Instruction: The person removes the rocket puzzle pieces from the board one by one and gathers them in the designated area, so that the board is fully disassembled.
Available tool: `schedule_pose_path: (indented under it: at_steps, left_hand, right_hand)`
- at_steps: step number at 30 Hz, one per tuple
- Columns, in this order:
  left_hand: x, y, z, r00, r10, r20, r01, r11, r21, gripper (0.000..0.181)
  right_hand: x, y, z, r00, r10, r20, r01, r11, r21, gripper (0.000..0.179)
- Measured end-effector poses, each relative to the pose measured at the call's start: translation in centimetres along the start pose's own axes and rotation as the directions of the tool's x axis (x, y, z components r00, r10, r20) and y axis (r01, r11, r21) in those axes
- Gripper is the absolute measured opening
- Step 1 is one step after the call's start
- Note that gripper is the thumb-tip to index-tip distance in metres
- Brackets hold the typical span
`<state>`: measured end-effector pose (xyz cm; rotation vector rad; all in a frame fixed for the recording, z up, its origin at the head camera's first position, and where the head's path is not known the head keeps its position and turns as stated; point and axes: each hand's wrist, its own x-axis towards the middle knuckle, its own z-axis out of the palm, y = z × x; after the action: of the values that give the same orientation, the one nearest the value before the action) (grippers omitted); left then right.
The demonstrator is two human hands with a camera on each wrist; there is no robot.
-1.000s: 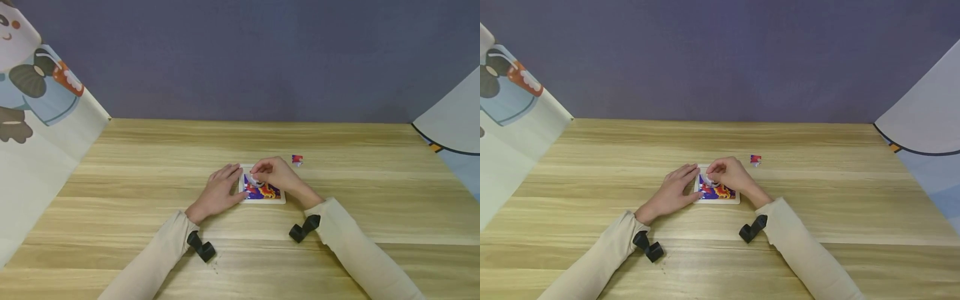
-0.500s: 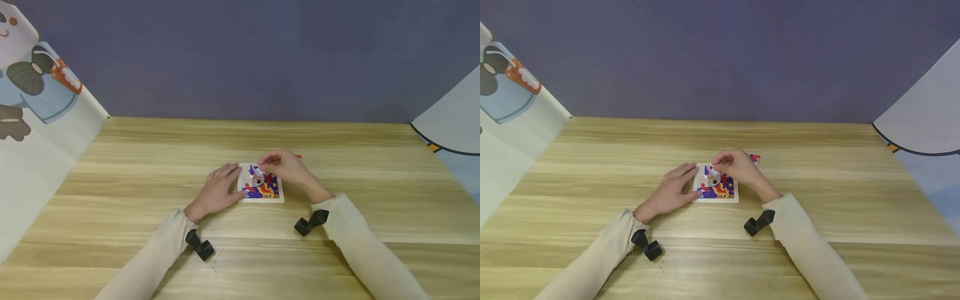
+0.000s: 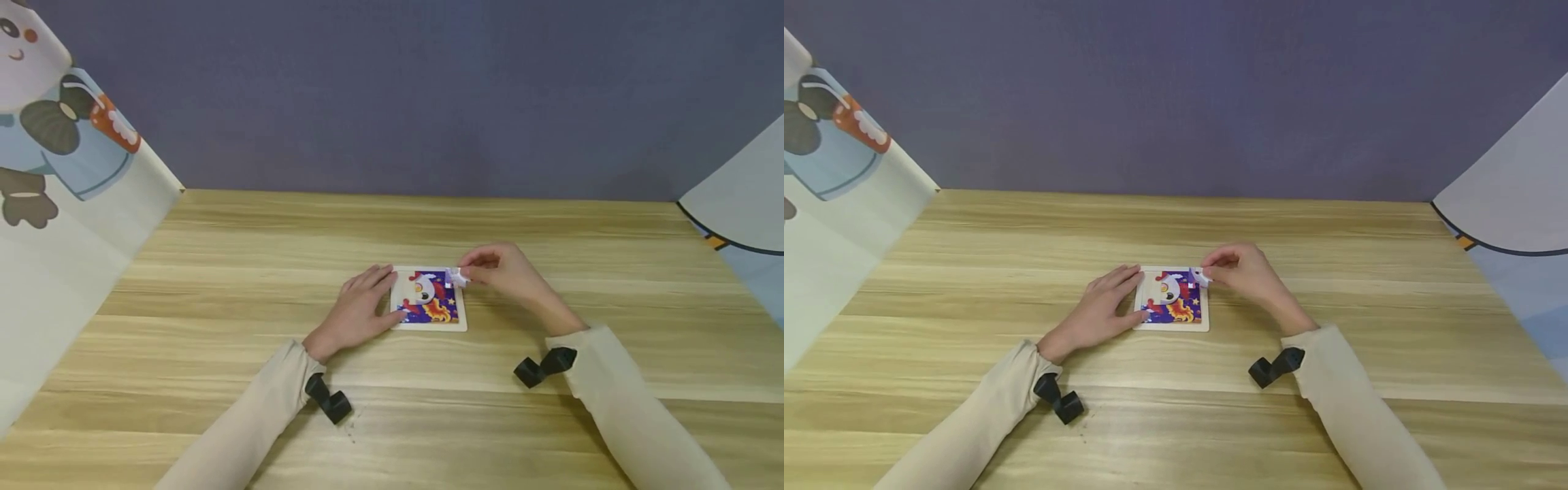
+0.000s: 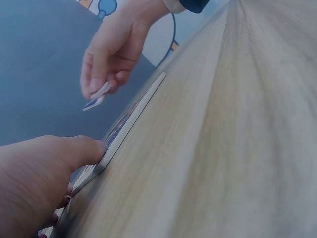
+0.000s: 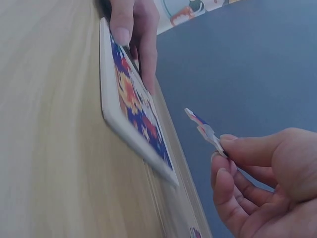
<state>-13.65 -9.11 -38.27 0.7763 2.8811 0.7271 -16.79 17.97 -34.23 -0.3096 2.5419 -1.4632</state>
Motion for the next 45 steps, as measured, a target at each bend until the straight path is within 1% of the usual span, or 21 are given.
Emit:
schedule_pose_path:
  at_steps: [7,12,20,28,34,37,45]
  left_hand:
    - [-0.1,0.1,0.0,1.000,0.009,-0.004,-0.009,1.000,-0.004,0.074]
    - [-0.1,0.1,0.0,1.000,0.004,-0.006,-0.004,1.000,-0.004,0.074]
    - [-0.1,0.0,-0.1,1.000,-0.005,0.000,0.005,1.000,0.000,0.074]
    - [-0.1,0.1,-0.1,1.000,0.003,-0.001,-0.003,1.000,0.003,0.074]
    - [-0.1,0.0,0.0,1.000,-0.007,0.002,0.007,1.000,0.005,0.074]
    - [-0.1,0.1,-0.1,1.000,-0.006,0.003,0.006,1.000,0.002,0.074]
    - [-0.1,0.3,-0.2,1.000,-0.012,0.006,0.012,1.000,0.001,0.074]
  right_hand:
    - [-1.2,1.0,-1.5,0.999,0.044,-0.003,-0.044,0.999,-0.028,0.024]
    - [-1.7,1.7,-2.4,0.999,0.043,0.001,-0.043,0.999,-0.018,0.027]
    - [-1.8,2.7,-3.2,0.998,0.056,-0.003,-0.056,0.995,-0.079,0.025]
    - [-1.7,3.5,-3.4,0.996,0.089,-0.008,-0.089,0.990,-0.111,0.026]
    - [-1.6,3.9,-3.3,0.997,0.081,-0.007,-0.081,0.988,-0.135,0.025]
    - [-1.6,4.0,-3.2,0.997,0.072,-0.017,-0.074,0.983,-0.168,0.022]
    - [-1.8,3.7,-3.1,0.999,0.008,-0.048,-0.020,0.963,-0.268,0.017]
